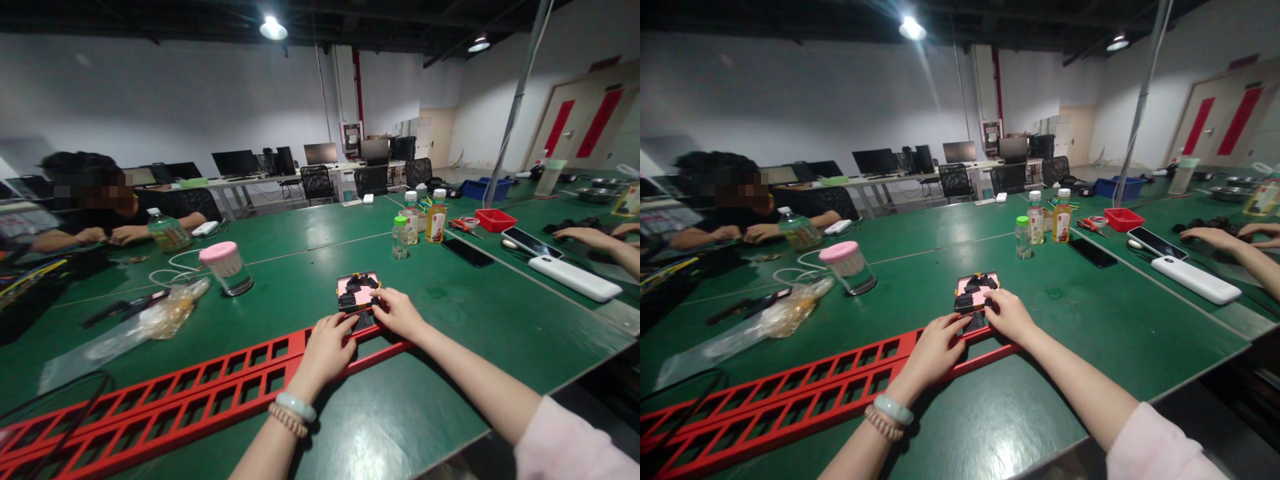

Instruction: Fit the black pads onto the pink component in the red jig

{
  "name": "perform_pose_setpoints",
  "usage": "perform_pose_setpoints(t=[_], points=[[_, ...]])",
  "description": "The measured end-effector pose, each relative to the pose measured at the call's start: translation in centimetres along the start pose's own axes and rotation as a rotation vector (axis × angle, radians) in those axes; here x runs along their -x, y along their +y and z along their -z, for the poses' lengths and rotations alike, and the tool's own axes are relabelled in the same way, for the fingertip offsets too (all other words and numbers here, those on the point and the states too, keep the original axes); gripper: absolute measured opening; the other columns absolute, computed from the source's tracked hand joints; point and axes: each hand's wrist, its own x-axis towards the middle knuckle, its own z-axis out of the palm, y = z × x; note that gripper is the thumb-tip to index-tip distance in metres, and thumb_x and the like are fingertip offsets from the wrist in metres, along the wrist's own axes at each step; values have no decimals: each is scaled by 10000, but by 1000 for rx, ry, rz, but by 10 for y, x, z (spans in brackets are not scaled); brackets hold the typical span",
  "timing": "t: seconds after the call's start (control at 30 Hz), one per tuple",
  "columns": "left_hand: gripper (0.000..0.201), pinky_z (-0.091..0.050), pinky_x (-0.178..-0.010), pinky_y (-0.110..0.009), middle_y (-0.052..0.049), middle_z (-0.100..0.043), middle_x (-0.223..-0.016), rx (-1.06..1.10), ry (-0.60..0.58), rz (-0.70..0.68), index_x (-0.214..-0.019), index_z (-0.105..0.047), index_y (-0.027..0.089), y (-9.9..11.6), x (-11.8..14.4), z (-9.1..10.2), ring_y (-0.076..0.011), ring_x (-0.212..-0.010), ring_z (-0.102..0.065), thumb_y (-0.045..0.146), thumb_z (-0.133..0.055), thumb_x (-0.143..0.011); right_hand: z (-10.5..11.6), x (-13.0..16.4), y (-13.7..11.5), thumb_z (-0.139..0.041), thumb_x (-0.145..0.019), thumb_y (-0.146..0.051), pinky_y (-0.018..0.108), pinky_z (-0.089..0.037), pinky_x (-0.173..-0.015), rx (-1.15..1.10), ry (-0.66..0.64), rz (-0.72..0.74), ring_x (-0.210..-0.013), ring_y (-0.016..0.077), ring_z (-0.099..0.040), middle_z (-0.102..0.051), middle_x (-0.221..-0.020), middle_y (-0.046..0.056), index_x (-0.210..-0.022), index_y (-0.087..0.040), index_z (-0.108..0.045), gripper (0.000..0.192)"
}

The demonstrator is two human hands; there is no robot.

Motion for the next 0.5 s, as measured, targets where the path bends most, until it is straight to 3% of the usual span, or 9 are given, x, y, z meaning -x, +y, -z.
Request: perform_pose_setpoints(t=[0.23,0.5], points=[[445,-322,-990,-414,-81,-508,-1248,8,-3,11,-1238,-511,255,-1,0,0,-242,-1135,-450,235,-494,-793,-1,-1,-3,-504,-769,-191,235,-406,-684,44,-106,1,-702,128,-535,-609,-846,48,-1023,-166,-561,262],[436,-330,-991,-416,-73,-511,-1244,13,-13,16,-1233,-516,253,2,-2,4,-242,-1136,-448,234,-487,-798,3,-2,-7,-481,-788,-206,228,-382,-675,156,-213,24,-762,144,-559,-617,-825,41,-851,-179,-547,95]])
